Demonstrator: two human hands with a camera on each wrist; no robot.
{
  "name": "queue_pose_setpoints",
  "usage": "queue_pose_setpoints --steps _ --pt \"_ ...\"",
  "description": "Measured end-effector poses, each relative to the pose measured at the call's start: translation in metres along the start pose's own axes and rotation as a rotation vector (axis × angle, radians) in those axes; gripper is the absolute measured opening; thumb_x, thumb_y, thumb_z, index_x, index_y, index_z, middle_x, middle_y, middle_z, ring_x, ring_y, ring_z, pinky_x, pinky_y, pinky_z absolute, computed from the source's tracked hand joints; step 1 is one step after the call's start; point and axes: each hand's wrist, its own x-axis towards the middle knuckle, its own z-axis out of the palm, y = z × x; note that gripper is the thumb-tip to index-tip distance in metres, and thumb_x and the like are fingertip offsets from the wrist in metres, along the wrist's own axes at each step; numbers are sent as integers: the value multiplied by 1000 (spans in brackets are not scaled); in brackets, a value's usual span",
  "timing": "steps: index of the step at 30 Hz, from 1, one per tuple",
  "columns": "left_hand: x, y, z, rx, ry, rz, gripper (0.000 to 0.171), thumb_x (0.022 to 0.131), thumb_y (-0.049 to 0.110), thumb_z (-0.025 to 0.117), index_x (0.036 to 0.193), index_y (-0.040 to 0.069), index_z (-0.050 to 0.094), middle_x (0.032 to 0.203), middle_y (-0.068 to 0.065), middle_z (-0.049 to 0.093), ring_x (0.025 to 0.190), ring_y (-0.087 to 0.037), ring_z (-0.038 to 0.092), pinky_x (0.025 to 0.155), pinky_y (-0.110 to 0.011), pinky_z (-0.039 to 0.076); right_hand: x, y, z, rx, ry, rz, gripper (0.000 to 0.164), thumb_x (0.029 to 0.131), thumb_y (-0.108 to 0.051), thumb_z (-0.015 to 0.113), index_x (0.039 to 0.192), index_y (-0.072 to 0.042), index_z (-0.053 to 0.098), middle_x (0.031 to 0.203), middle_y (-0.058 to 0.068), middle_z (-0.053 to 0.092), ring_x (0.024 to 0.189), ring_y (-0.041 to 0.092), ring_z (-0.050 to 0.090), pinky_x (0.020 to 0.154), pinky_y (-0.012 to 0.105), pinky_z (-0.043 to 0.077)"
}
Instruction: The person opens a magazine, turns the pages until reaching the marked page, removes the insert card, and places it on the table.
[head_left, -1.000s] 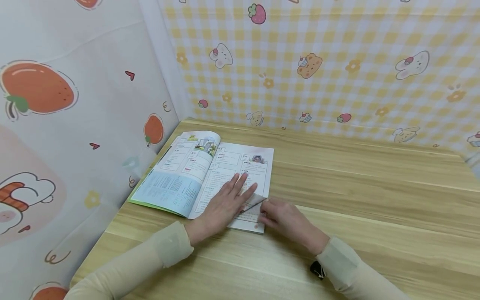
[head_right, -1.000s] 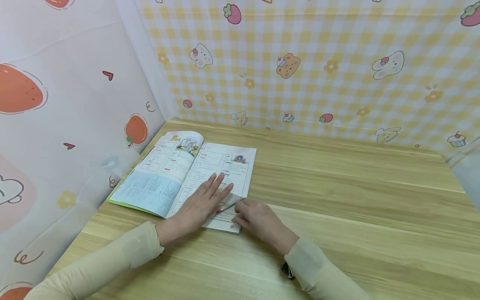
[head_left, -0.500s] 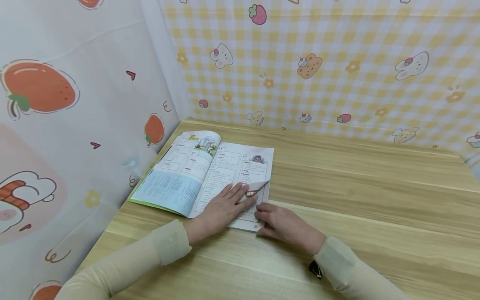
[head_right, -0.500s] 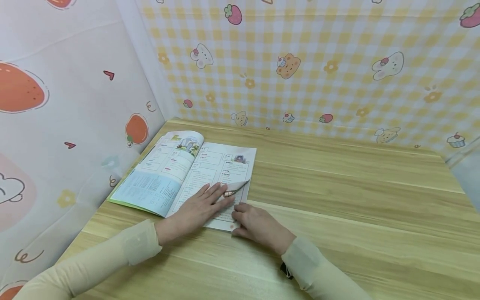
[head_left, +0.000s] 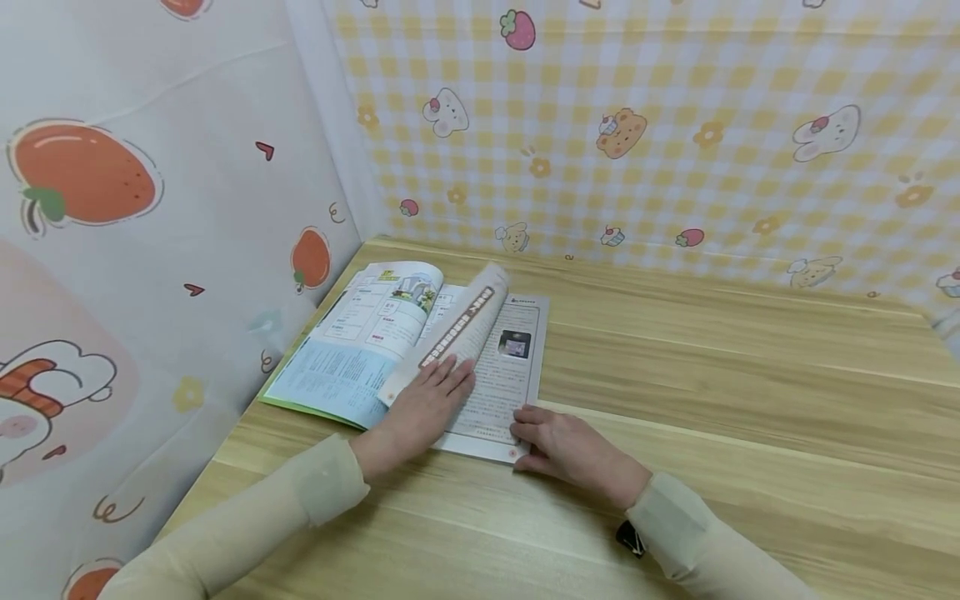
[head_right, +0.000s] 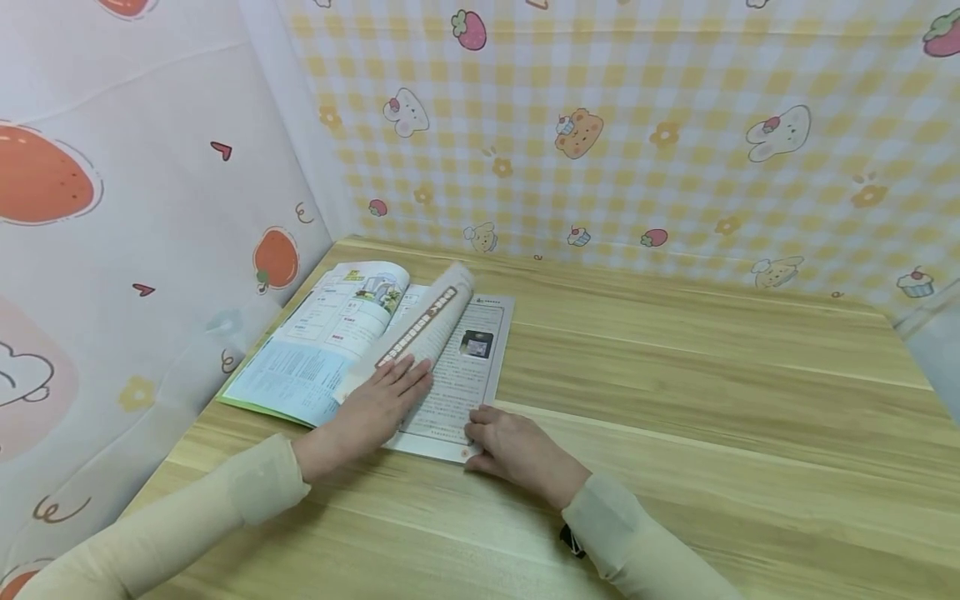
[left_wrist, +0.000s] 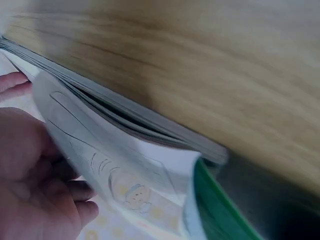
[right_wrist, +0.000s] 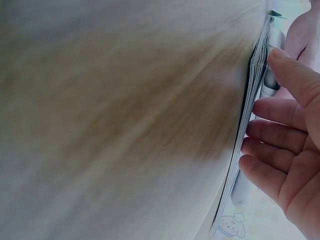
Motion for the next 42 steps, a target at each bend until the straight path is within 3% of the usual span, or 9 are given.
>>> queue_pose_setpoints --steps 5,9,13,18,21,25,32,38,42 --pt "-4 -9 1 -146 33 -85 57 101 34 52 148 4 41 156 -20 37 146 -38 33 121 -50 28 1 -1 0 4 -4 5 44 84 -30 76 114 1 70 124 19 66 118 34 64 96 40 55" --pt "-8 -17 3 -162 81 -113 49 100 20 55 147 13 45 157 -23 32 145 -44 31 117 -52 32 1 -1 0 -1 -9 10 46 83 -32 76 114 1 70 125 20 66 119 34 63 96 40 55" --pt "-10 -25 4 -148 104 -125 45 98 8 54 142 4 50 159 -21 30 145 -45 29 116 -53 34 1 -2 0 5 -21 23 47 83 -31 76 116 2 69 127 20 65 119 35 63 97 41 55" --pt "-13 -37 3 -159 85 -188 51 101 19 52 144 -7 42 157 -23 33 146 -43 30 118 -53 31 2 -3 1 7 -19 32 47 83 -31 76 116 2 69 126 21 65 119 35 63 96 41 55" --pt "-17 -44 5 -194 62 -241 58 101 26 52 149 -1 36 155 -29 32 144 -45 31 116 -56 33 1 -3 1 3 -16 32 47 83 -31 77 115 1 69 126 21 66 119 35 63 95 41 55" --pt "-23 -52 9 -205 61 -293 54 101 23 52 151 9 37 155 -31 29 142 -49 31 112 -59 36 1 -3 1 0 -12 27 47 82 -31 77 115 1 70 125 21 66 118 35 64 95 41 55" --pt "-30 -63 12 -132 125 -299 51 99 14 54 143 -7 42 152 -27 38 139 -46 38 111 -52 40 3 -2 1 -2 -12 23 46 82 -31 77 115 0 70 125 20 66 118 35 64 95 41 55" --pt "-32 -66 15 -217 55 -343 47 101 11 47 147 5 41 149 -31 39 135 -49 43 102 -59 46 2 -3 1 -3 -4 7 47 80 -33 78 113 0 70 124 20 66 118 35 64 96 40 55" --pt "-31 -67 18 -202 63 -311 45 100 8 49 143 -3 44 151 -31 37 138 -49 39 108 -57 42 2 -4 1 6 -10 14 47 80 -34 78 113 -1 70 125 19 66 119 35 63 97 40 55"
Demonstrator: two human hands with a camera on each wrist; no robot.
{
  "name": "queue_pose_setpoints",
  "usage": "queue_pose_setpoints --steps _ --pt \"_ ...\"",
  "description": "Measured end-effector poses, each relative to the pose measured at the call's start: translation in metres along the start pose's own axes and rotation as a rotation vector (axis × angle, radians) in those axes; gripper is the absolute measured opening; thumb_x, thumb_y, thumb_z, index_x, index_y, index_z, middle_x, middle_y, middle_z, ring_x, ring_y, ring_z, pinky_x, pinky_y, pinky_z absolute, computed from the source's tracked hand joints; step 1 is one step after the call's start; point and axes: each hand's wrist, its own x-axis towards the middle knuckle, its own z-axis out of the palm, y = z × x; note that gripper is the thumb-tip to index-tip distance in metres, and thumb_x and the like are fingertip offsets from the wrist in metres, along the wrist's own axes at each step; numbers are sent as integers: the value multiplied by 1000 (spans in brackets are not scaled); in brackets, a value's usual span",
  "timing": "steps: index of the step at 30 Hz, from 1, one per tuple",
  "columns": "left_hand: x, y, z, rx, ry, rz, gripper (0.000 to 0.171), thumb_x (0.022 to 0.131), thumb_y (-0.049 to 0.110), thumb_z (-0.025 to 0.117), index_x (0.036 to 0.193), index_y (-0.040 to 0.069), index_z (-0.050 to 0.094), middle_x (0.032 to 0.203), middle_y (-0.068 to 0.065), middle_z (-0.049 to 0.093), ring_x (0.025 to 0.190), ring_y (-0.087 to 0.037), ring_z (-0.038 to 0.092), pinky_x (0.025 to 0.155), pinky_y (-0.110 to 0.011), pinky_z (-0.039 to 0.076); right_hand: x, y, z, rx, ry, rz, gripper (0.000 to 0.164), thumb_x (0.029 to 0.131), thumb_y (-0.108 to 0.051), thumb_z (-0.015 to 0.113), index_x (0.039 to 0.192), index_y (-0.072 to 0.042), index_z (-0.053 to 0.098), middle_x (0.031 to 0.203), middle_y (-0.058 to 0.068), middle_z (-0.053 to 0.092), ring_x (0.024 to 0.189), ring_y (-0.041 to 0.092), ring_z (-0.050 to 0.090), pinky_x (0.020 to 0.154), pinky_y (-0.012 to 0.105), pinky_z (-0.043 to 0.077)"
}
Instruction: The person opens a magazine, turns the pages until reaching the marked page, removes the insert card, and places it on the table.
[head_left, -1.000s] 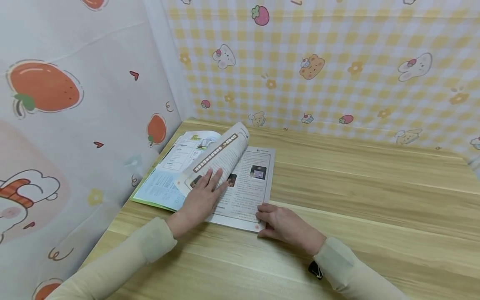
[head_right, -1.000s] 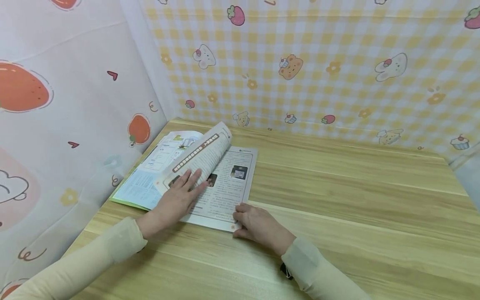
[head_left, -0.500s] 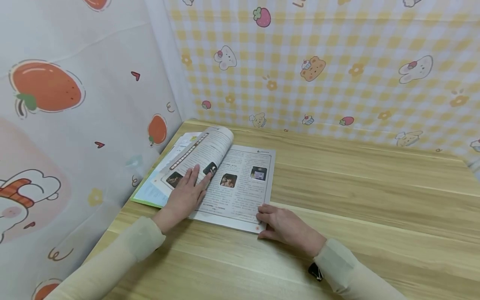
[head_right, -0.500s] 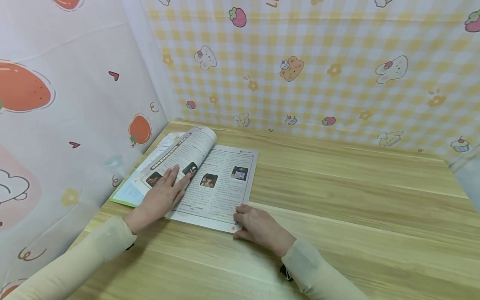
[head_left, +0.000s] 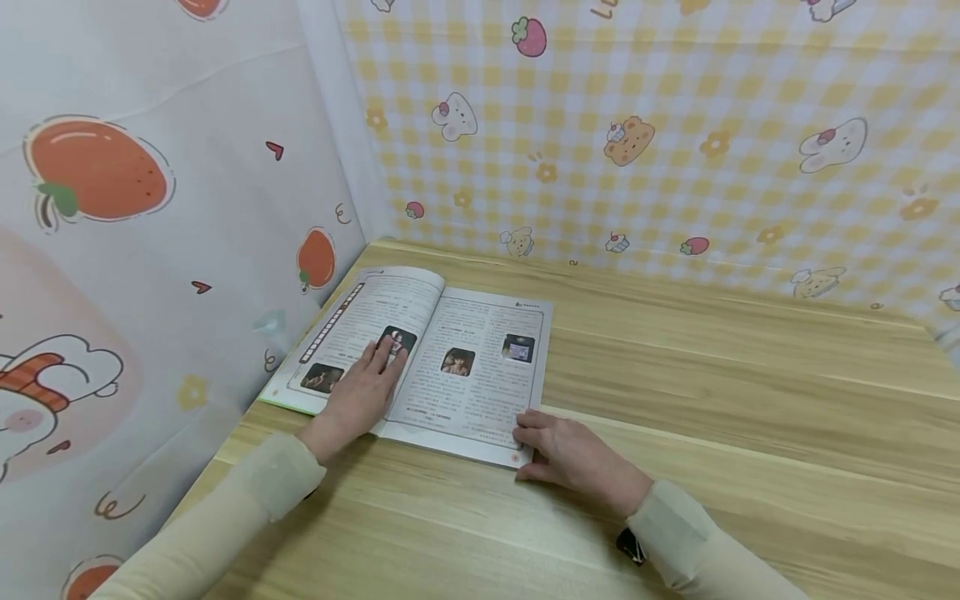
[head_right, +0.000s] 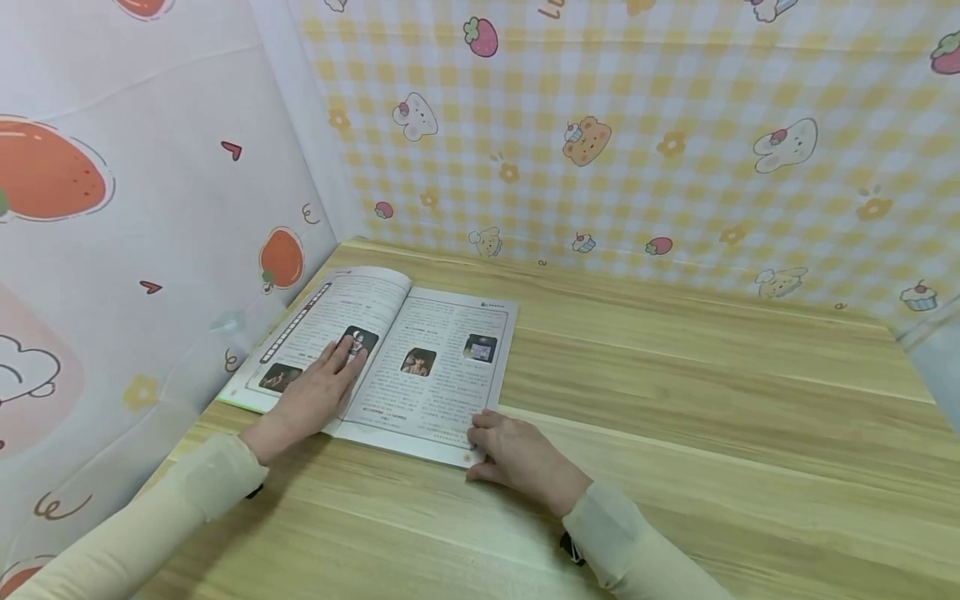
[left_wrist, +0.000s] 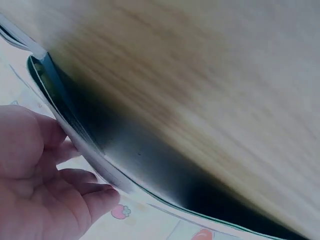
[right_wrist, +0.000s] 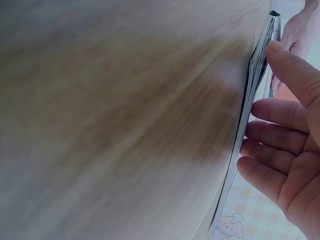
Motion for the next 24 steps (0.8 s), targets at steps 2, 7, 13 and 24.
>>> queue_pose_setpoints --steps 2,7,13,24 --pt "1 -1 1 15 2 29 45 99 7 50 141 -8 45 150 -31 39 139 -47 39 112 -53 39 0 0 0 5 -6 7 47 80 -34 78 113 -1 70 126 20 66 120 35 63 97 40 54" --pt "4 -1 1 -15 -61 38 46 99 5 46 141 -13 41 149 -31 40 138 -43 42 116 -48 35 0 -1 -1 -3 -8 13 46 82 -31 77 114 0 70 126 20 66 119 35 63 97 41 54" --pt "7 1 1 -39 -152 -12 47 101 6 39 145 -11 36 152 -30 36 139 -44 40 115 -49 36 -1 0 -2 13 -4 17 44 84 -29 76 115 1 70 126 21 66 120 36 63 97 42 54" --pt "7 2 4 -57 -198 -44 48 103 6 35 148 -11 29 156 -30 27 144 -45 32 115 -52 36 0 6 -1 55 68 -65 13 89 -9 69 100 -4 75 113 14 72 113 32 67 96 41 55"
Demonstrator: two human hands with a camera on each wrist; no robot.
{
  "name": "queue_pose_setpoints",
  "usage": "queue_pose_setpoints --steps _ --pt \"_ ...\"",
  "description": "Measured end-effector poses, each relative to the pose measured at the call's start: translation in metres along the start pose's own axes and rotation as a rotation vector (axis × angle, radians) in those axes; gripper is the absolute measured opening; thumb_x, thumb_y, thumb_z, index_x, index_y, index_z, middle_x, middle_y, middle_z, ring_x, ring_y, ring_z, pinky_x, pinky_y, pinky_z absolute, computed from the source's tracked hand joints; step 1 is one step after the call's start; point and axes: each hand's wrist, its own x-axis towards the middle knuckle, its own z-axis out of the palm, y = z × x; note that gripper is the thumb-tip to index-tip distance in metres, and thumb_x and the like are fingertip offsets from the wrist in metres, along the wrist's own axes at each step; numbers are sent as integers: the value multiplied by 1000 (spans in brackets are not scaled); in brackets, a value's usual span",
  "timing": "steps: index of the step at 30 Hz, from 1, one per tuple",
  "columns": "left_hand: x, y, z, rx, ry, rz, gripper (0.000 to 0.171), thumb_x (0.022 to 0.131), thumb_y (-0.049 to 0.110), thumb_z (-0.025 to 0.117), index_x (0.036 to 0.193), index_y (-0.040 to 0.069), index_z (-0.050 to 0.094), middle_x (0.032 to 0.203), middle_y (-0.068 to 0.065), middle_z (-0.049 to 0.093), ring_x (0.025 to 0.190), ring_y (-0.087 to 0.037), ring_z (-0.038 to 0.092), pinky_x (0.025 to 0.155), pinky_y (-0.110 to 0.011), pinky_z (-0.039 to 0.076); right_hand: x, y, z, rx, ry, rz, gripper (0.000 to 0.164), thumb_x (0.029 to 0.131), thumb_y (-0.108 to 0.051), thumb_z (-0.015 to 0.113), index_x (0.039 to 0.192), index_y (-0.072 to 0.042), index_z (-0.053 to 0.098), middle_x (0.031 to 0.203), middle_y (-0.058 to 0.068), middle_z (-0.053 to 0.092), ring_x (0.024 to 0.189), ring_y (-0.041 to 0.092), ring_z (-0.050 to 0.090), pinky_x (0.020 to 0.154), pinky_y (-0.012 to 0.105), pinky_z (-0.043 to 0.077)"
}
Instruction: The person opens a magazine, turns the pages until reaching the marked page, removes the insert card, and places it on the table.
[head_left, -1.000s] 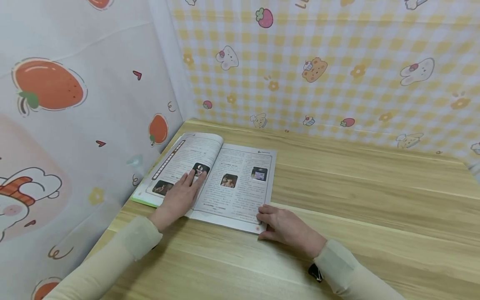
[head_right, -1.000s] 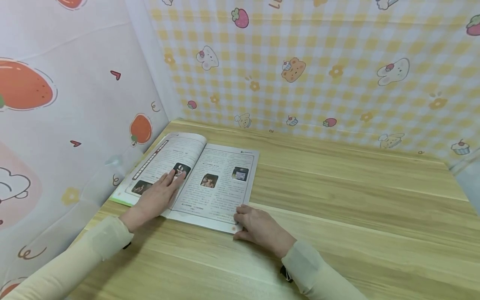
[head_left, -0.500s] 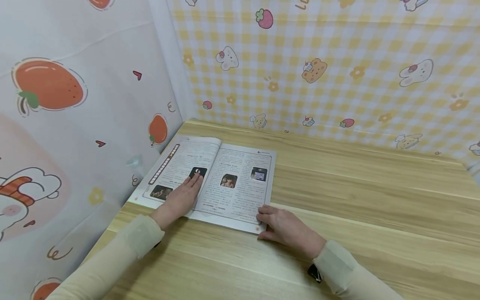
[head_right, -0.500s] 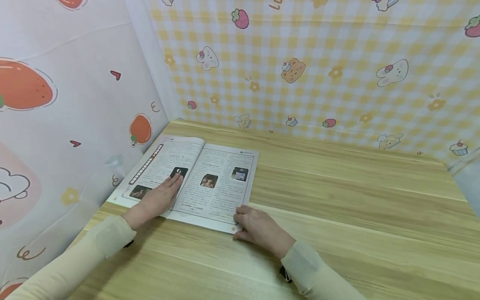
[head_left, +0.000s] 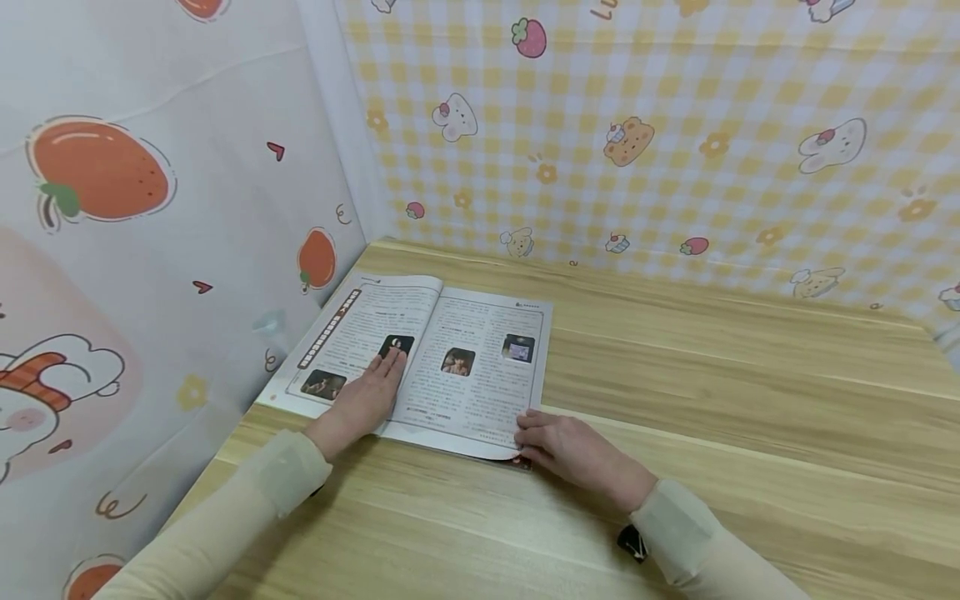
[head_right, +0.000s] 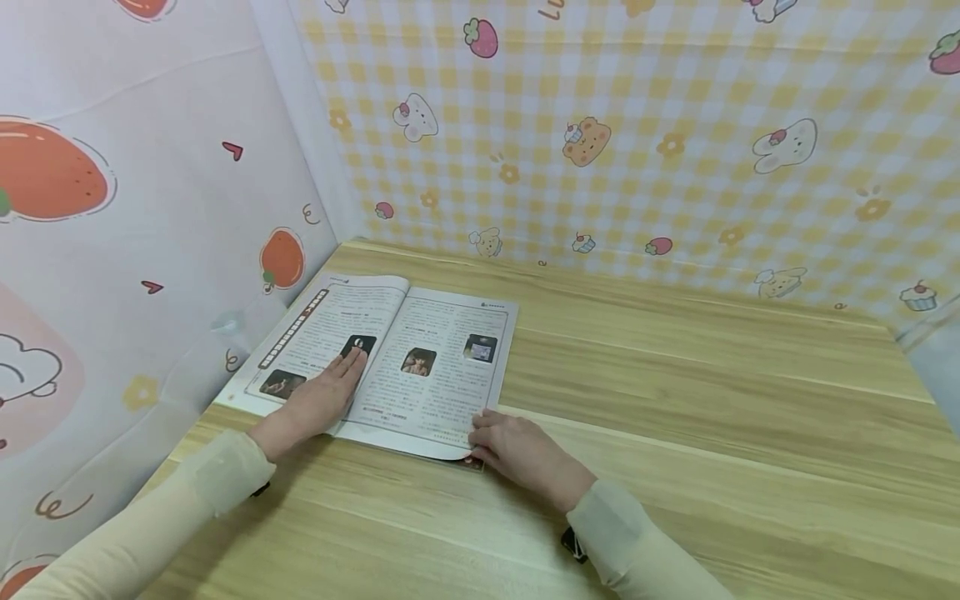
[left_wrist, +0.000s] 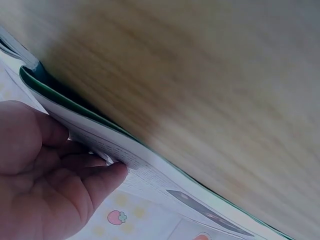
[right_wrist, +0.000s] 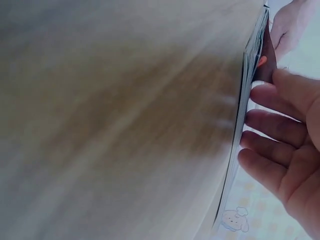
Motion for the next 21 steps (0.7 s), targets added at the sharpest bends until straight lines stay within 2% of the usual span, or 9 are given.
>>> queue_pose_setpoints --steps 2,5,8,11,16,21 --pt "0 0 0 0 3 4 49 103 6 36 148 -11 29 156 -30 27 144 -44 32 115 -52 35 0 0 0 -3 26 -32 7 87 -5 69 92 -7 74 103 7 74 106 27 70 91 36 58" --pt "0 0 -1 1 10 7 49 102 6 38 148 -11 29 156 -29 27 143 -45 32 116 -52 34 0 -1 1 10 49 -36 7 87 -2 69 88 -9 71 93 2 73 92 18 72 81 28 60" --pt "-1 -1 -2 2 29 16 50 101 5 41 148 -10 31 155 -29 29 142 -45 34 114 -52 36 0 -1 2 34 64 -7 10 87 -1 68 86 -11 68 89 0 72 80 12 70 69 23 58" --pt "-3 -2 -2 2 65 40 50 100 5 44 146 -11 34 154 -30 32 141 -45 36 114 -52 37 -1 -1 2 57 70 28 13 86 1 67 85 -12 67 86 -2 73 72 8 66 64 21 55" --pt "-6 -2 -2 48 160 117 49 101 11 47 142 -15 38 151 -32 36 143 -43 35 119 -50 30 -1 -1 1 47 85 60 11 87 -3 69 85 -14 68 86 -2 76 73 9 69 63 22 56" --pt "-7 4 -4 56 214 119 55 102 22 49 143 -13 39 153 -31 34 145 -45 30 120 -51 28 -1 0 0 41 106 76 11 88 -5 68 83 -14 63 79 -3 72 64 5 60 58 21 52"
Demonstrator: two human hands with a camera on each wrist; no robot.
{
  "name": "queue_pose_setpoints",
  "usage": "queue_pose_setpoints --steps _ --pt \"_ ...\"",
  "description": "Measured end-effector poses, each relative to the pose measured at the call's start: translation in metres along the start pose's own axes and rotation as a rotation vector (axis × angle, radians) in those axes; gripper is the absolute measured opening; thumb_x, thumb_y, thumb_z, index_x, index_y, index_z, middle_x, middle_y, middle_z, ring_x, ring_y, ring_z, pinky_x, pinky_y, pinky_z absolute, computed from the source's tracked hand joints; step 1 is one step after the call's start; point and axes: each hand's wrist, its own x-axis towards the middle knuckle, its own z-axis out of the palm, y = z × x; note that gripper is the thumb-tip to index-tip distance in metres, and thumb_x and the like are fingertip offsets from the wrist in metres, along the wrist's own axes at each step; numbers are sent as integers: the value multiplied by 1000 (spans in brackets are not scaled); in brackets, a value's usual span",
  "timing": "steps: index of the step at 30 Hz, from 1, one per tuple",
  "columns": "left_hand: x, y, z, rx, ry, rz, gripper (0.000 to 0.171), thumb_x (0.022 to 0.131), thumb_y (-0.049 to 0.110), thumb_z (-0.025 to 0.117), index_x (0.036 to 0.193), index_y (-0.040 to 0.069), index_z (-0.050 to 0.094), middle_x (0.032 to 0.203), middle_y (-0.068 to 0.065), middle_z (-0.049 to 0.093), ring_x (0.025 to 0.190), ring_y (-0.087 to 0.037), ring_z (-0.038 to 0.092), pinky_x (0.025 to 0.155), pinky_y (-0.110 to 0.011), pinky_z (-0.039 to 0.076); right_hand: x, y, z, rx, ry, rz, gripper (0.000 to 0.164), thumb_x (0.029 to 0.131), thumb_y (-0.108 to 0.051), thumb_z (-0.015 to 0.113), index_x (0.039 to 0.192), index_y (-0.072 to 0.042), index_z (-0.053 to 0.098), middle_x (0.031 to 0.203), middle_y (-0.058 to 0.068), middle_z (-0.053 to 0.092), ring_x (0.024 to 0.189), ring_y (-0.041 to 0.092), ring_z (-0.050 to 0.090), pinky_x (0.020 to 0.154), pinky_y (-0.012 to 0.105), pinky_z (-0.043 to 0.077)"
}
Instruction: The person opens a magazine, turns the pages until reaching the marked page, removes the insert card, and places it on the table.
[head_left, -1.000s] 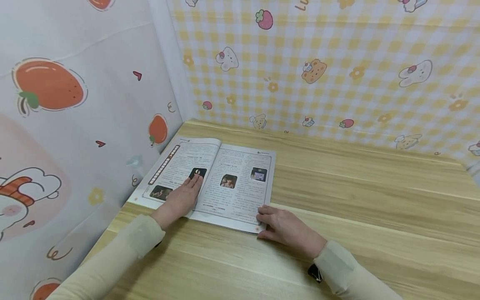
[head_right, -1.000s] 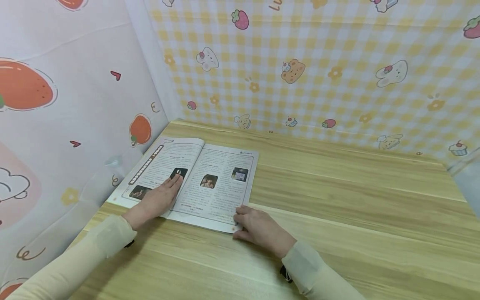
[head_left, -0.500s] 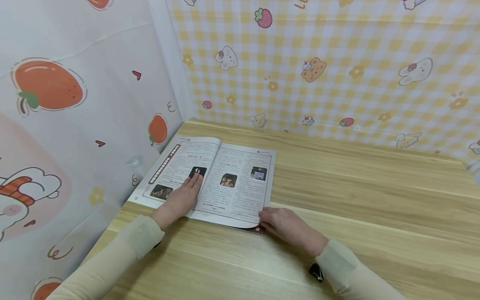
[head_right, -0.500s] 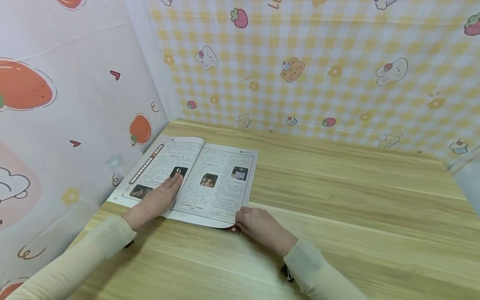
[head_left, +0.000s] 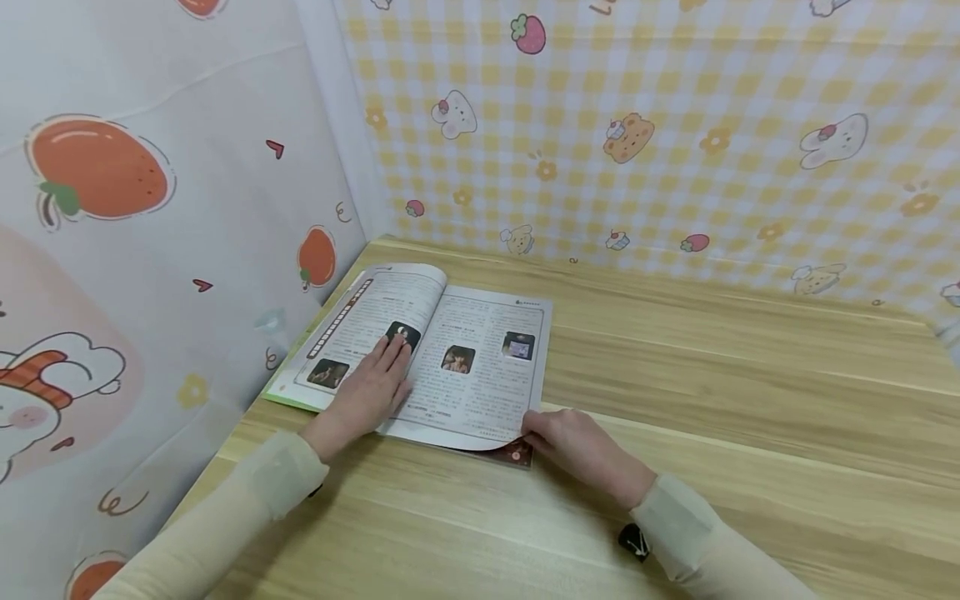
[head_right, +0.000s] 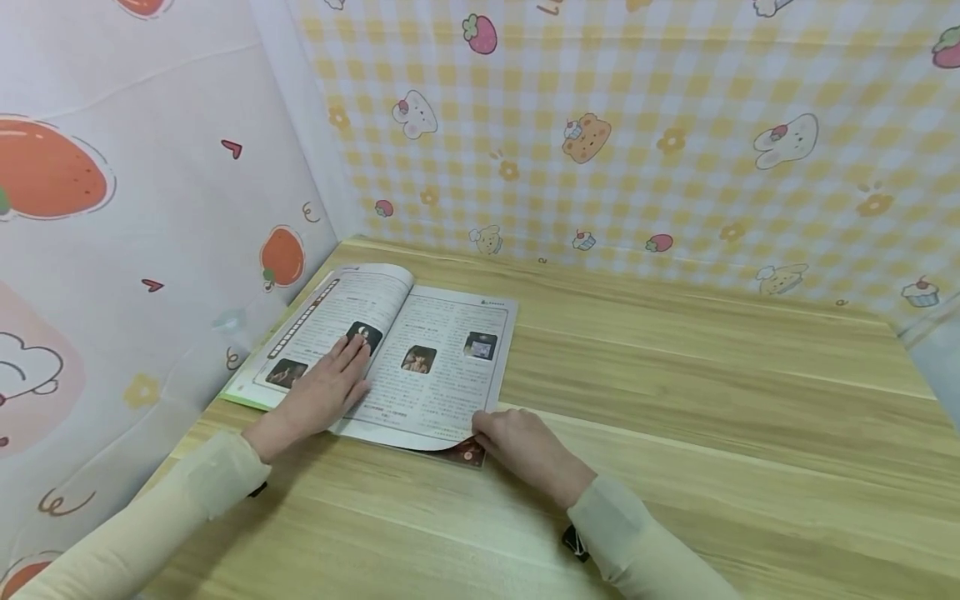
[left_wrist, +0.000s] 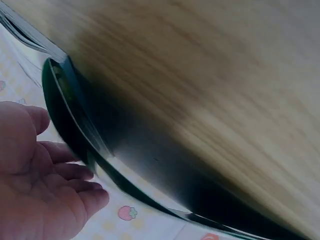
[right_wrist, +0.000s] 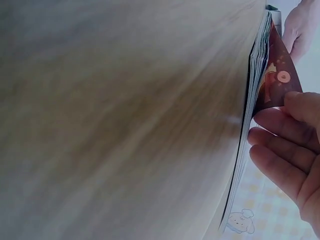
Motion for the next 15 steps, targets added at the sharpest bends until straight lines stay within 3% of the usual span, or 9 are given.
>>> queue_pose_setpoints --steps 5,12,15 --pt "3 13 -4 -30 -13 33 62 100 31 52 143 -13 39 153 -31 32 145 -46 27 121 -51 26 0 2 -1 17 33 -5 10 90 -6 66 86 -13 61 78 -3 71 63 4 58 57 23 52" --pt "5 47 -5 -145 -152 140 73 98 46 50 147 -7 36 157 -26 28 148 -43 23 122 -52 23 0 1 0 9 56 -11 10 90 -7 67 85 -13 61 78 -3 71 67 7 64 59 24 54" --pt "4 62 -4 -176 -175 196 75 97 50 51 146 -5 39 157 -24 30 148 -41 26 121 -50 26 0 -1 0 -5 69 -6 9 89 -8 68 86 -13 61 78 -2 72 68 8 66 59 24 54"
